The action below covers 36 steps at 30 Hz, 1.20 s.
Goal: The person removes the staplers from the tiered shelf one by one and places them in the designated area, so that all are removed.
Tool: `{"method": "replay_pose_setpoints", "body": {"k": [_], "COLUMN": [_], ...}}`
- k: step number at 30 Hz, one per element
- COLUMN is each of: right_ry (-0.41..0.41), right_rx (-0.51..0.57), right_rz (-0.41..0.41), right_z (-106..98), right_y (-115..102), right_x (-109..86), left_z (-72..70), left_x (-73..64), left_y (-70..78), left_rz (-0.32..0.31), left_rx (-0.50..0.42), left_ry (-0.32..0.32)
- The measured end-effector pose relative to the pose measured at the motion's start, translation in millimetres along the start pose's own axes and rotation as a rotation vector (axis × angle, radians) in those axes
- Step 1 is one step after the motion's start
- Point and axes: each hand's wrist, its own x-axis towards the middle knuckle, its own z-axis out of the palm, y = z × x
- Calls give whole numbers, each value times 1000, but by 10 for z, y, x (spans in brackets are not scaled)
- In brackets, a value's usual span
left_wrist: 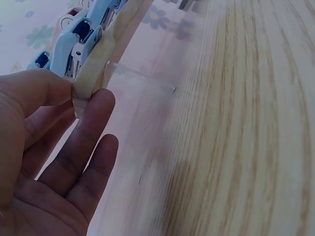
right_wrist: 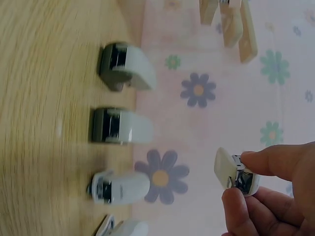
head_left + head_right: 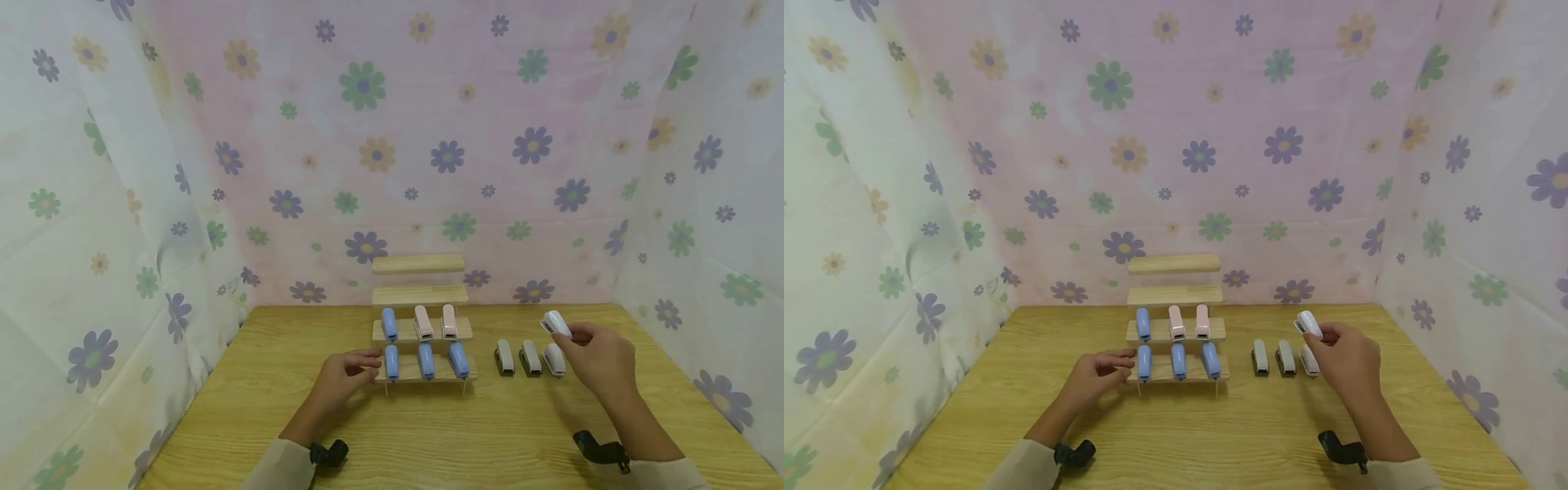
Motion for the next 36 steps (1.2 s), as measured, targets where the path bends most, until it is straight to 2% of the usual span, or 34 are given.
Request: {"method": "replay_pose_setpoints", "body": {"k": [5,14,21,28,36], "right_ry": [-53,-99,-205,-262,-246], "right_rx": [-32,-71,-95,-91,-78], "right_rz": [78,186,315,342,341], "right_z": [-54,-186,-282,-269,-200], "right_y": [216,598,856,971,1048], "right_x": [79,137,193,183,142], "left_z": [-12,-32,-13,17,27], "left_x": [1,-14,-14,-19,-21], "left_y": [16,38,51,59,73], "left_rz": [-4,-21,-34,-14,-18], "left_rx": [26,58,80,114,113], "left_ry": [5,-8,-2,27,44]}}
